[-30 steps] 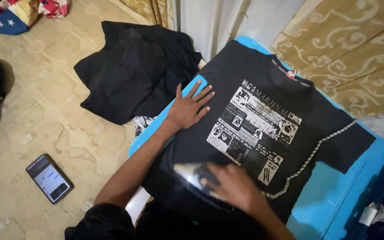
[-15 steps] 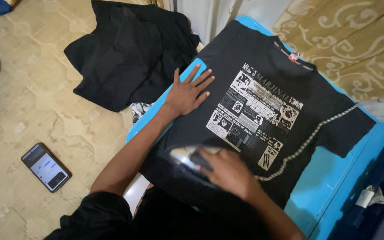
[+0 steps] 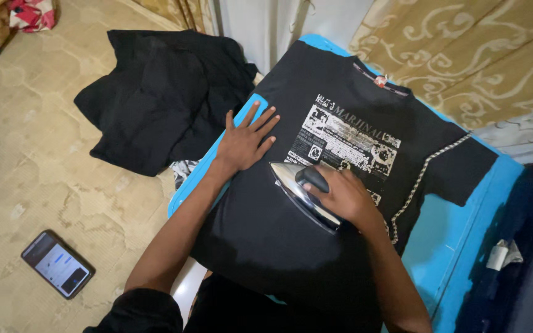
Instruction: The person irons a black t-shirt with a graphic print on a blue ironing board, smoothing the fabric with a steam iron. After ironing, the person folds the t-shirt and places it into a blue suitcase. The person then picks up a second black t-shirt with a motorcycle graphic and begins ironing it.
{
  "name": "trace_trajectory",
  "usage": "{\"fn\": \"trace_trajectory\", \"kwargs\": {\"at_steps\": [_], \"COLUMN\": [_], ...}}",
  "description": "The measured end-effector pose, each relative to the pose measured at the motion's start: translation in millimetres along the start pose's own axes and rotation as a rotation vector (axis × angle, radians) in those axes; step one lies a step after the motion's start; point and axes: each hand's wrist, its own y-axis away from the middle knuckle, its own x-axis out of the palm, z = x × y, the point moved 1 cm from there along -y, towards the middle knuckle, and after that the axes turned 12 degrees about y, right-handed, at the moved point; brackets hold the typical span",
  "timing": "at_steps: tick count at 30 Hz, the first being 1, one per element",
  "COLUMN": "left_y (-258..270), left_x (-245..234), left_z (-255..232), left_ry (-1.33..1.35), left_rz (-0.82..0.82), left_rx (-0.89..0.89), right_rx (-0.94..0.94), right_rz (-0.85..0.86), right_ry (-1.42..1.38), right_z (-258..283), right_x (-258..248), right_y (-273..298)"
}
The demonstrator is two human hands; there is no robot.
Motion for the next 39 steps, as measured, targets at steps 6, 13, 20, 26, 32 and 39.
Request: {"fn": "trace_trajectory", "kwargs": {"at_steps": [6, 13, 20, 26, 32, 39], "left_y": [-2, -1, -1, -1, 0, 2], "left_x": [0, 3, 2, 4, 6, 10], "left_z": [2, -1, 2, 3, 3, 8], "left_ry": [0.027, 0.016, 0.033, 0.018, 0.015, -0.005], "left_rz": [0.018, 0.034, 0.004, -0.022, -0.031, -0.053], "left_rx": [-0.008, -0.036, -0.031, -0.011, -0.011, 0.025], "right_rx": [-0.033, -0.200, 0.083, 0.200, -0.147, -0.084], "right_rz": [0.206, 0.274, 0.441, 0.239, 0.428, 0.627], "right_ry": [0.053, -0.122, -0.013, -0.084, -0.387, -0.245], "right_z": [15, 41, 18, -4, 11, 7], "right_x": [26, 47, 28, -1, 15, 4], "right_y": [43, 123, 104, 87, 115, 123]}}
